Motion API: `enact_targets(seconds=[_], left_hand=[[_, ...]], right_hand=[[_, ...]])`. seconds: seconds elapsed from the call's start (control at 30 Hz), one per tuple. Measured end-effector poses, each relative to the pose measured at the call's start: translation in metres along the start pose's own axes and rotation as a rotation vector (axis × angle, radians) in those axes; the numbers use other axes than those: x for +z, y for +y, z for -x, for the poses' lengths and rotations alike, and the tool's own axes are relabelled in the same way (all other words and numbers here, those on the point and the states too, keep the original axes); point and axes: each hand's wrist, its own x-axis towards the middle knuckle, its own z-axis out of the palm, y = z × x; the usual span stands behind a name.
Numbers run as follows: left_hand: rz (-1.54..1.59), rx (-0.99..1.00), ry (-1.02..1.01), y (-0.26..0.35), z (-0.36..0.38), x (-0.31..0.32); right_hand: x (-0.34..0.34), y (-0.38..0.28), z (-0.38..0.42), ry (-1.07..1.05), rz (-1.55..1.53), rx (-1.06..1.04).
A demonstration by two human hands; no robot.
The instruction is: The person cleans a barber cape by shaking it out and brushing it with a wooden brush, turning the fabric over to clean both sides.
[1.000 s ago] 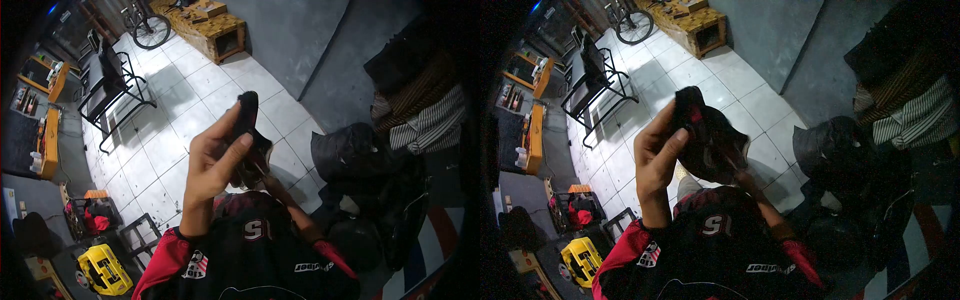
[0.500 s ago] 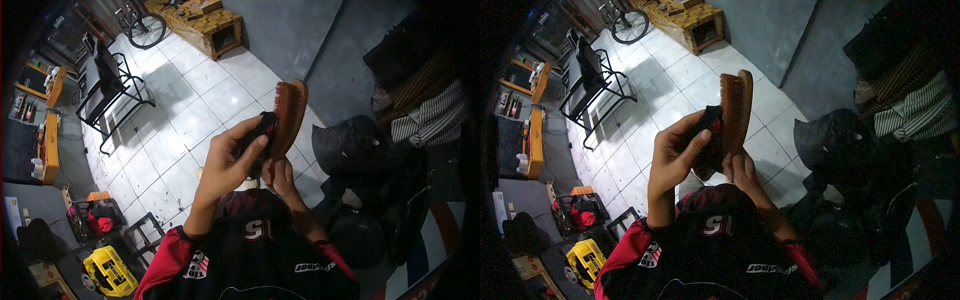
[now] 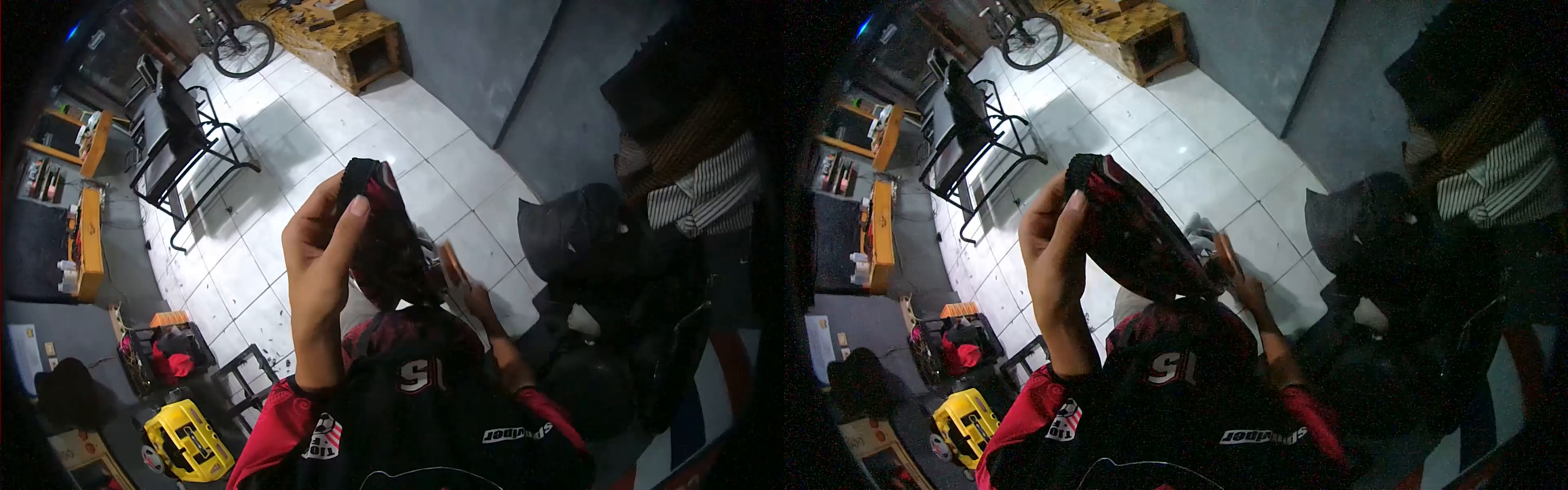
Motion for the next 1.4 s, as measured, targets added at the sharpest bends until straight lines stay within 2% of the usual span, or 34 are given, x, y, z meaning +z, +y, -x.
enact_targets(seconds=[0.03,0.17,0.27,0.33,0.37,0.47,0.53,0.6,0.67,0.73,0.77,0.83,0.87,0.97,1.07,1.1,1.2,1.27,1.3,1.37,1.4], left_hand=[[-0.039,-0.04,-0.006,-0.005,-0.001,0.0],[-0.159,-0.047,-0.08,-0.022,-0.004,0.006],[-0.205,-0.064,-0.156,-0.023,-0.002,0.009],[-0.191,-0.108,-0.171,-0.018,0.0,0.011],[-0.194,-0.045,-0.182,-0.017,0.0,0.007],[-0.099,0.096,-0.171,-0.011,0.002,-0.003],[-0.007,0.182,-0.126,-0.007,0.003,-0.009],[-0.072,0.174,-0.152,-0.003,-0.001,-0.022],[-0.048,0.145,-0.177,-0.005,-0.003,-0.025],[0.011,0.093,-0.181,-0.011,-0.002,-0.026],[0.012,0.086,-0.188,-0.012,-0.002,-0.023],[0.01,0.072,-0.2,-0.014,-0.002,-0.019],[0.003,0.077,-0.235,-0.015,-0.002,-0.017],[-0.016,0.074,-0.302,-0.014,-0.001,-0.006],[-0.151,0.063,-0.364,-0.011,0.005,-0.002],[-0.102,0.028,-0.371,-0.01,0.009,-0.004],[-0.2,0.203,-0.25,-0.004,0.014,-0.006],[-0.078,0.382,-0.2,-0.002,0.011,-0.024],[0.001,0.406,-0.175,0.002,0.01,-0.028],[0.125,0.424,-0.121,0.007,0.01,-0.032],[0.167,0.422,-0.092,0.008,0.011,-0.033]], right_hand=[[-0.01,-0.008,-0.006,0.044,-0.111,0.021],[-0.119,-0.157,0.049,-0.027,-0.885,-0.357],[-0.137,-0.207,0.07,-0.002,-0.864,-0.729],[-0.118,-0.203,0.071,-0.154,-0.995,-0.629],[-0.105,-0.198,0.069,-0.233,-1.058,-0.581],[-0.046,-0.136,0.035,0.053,-0.36,-0.522],[-0.025,-0.078,0.03,0.041,-0.025,-0.593],[0.014,-0.009,0.018,0.058,0.103,-0.547],[0.026,0.02,0.014,0.154,0.229,-0.438],[0.026,0.02,0.018,0.321,0.281,-0.464],[0.021,0.019,0.012,0.264,0.146,-0.307],[-0.036,-0.047,0.015,0.097,-0.327,0.017],[-0.065,-0.08,0.028,0.019,-0.58,0.096],[-0.113,-0.133,0.057,-0.287,-1.348,-0.187],[-0.141,-0.171,0.081,-0.433,-1.253,-0.549],[-0.14,-0.174,0.078,-0.48,-1.132,-0.587],[-0.13,-0.159,0.062,-0.542,-0.787,-0.249],[-0.08,-0.101,0.028,-0.275,-0.426,-0.272],[-0.066,-0.073,0.024,-0.173,-0.265,-0.253],[-0.023,-0.009,0.015,-0.01,0.122,-0.038],[-0.017,0.008,0.016,0.025,0.177,0.017]])
